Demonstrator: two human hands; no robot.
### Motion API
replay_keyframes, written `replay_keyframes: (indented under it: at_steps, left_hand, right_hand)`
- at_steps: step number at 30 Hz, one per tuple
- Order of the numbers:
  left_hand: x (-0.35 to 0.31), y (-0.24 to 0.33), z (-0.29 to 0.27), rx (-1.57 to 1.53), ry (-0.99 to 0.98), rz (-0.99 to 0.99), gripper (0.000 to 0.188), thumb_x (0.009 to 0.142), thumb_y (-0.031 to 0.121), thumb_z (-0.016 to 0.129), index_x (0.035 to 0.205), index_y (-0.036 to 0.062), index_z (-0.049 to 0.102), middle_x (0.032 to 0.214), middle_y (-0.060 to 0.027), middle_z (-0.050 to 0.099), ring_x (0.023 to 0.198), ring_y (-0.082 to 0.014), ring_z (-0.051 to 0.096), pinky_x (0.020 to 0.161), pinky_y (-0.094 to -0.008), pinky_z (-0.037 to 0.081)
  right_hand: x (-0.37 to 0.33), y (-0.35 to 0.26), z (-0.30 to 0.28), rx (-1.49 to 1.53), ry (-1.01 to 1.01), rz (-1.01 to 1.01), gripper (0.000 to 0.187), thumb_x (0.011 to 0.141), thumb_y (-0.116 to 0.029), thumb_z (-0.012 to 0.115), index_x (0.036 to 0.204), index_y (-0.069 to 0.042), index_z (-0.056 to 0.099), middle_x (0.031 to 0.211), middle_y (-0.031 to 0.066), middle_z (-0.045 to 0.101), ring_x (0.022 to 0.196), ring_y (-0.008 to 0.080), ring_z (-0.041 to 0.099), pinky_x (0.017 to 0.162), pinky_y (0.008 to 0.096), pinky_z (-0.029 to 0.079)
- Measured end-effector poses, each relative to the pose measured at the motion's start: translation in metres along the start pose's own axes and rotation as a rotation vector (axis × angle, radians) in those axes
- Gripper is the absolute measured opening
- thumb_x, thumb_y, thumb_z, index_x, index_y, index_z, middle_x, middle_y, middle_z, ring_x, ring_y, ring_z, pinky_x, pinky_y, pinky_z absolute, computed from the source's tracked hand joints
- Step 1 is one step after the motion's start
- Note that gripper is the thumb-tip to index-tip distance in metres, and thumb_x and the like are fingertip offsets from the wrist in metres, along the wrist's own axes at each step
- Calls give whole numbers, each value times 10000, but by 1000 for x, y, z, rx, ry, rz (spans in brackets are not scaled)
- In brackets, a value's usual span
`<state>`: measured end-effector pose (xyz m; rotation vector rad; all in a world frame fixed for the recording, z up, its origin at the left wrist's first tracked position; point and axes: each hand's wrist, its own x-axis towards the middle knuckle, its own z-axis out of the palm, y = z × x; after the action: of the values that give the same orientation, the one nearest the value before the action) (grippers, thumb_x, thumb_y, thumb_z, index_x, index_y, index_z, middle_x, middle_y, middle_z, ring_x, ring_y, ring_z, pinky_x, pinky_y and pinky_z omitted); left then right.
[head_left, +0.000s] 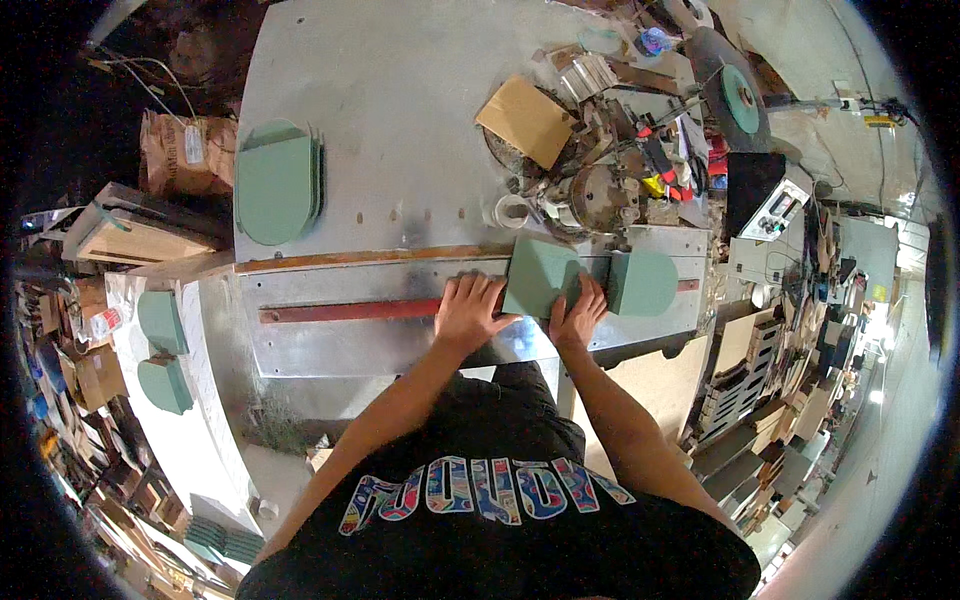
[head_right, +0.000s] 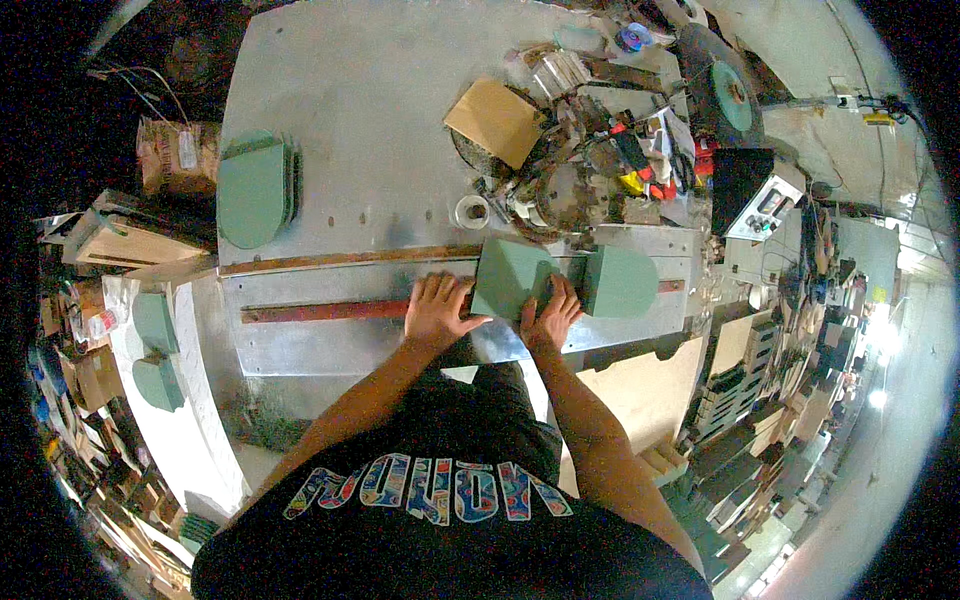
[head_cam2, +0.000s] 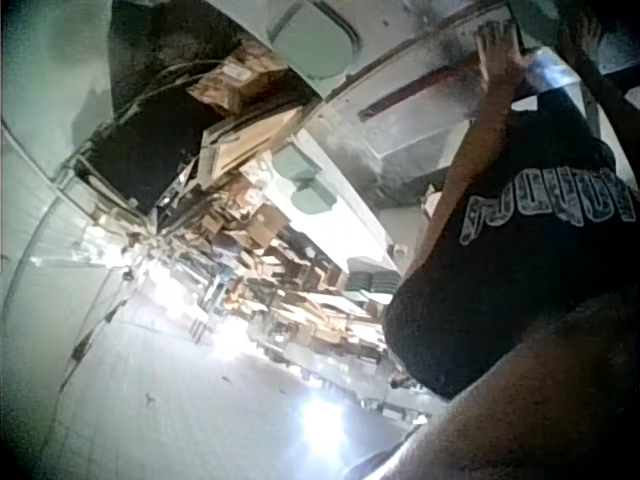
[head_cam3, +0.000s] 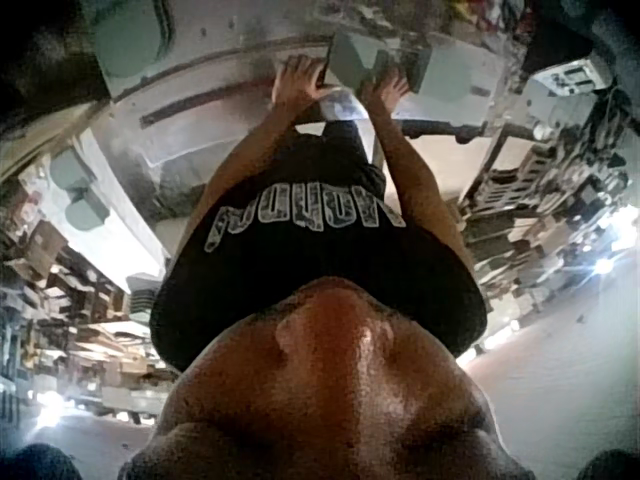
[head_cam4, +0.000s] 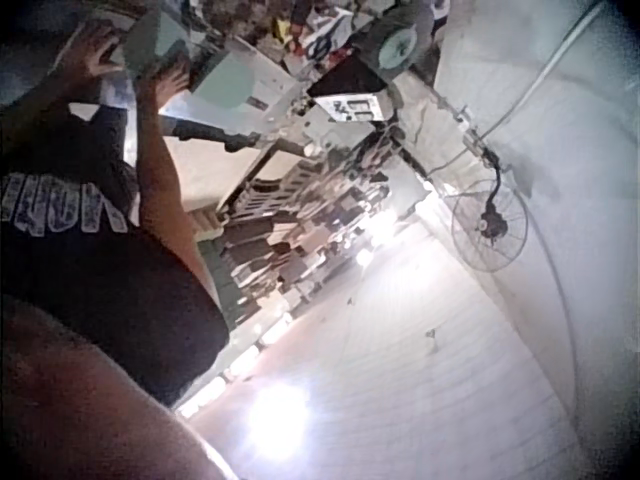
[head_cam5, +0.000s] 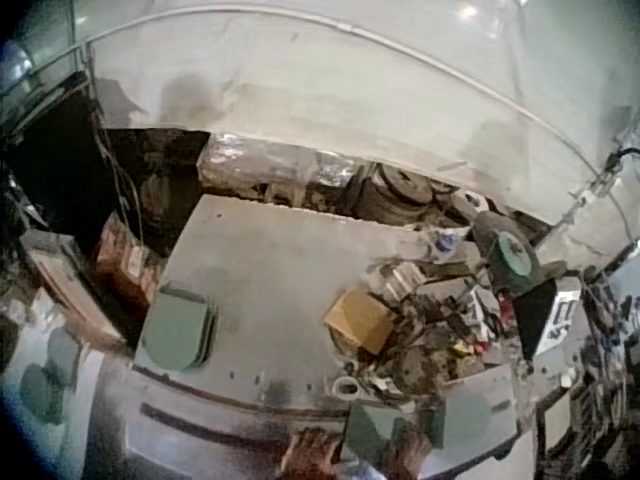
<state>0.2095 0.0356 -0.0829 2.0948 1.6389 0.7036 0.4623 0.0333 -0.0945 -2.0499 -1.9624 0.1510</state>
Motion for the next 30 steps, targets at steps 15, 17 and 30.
replay_keyframes:
  at_steps: [15,17,30]
  left_hand:
    - [7,5,-5,44,13,10,933,772,646,840,1499,121,583,1175,-99,679,1120,-322,619,995,-491,477]
    - [8,7,-8,80,13,19,922,775,631,843,1499,122,584,1173,-91,678,1125,-317,617,996,-487,475]
    - [5,15,-1,140,-242,-107,1017,811,773,733,1585,155,498,1330,-126,646,1279,-339,563,1112,-521,418]
  right_hand:
    - [2,-1,-2,8,-15,20,681,962,-350,615,1564,-102,416,1514,205,482,1387,447,425,1197,624,247]
    - [2,-2,-1,22,-16,19,684,962,-354,616,1565,-103,414,1518,205,479,1390,446,423,1196,625,249]
    - [-5,10,5,10,-43,56,696,995,-374,630,1595,-111,396,1583,196,438,1400,461,427,1200,637,259]
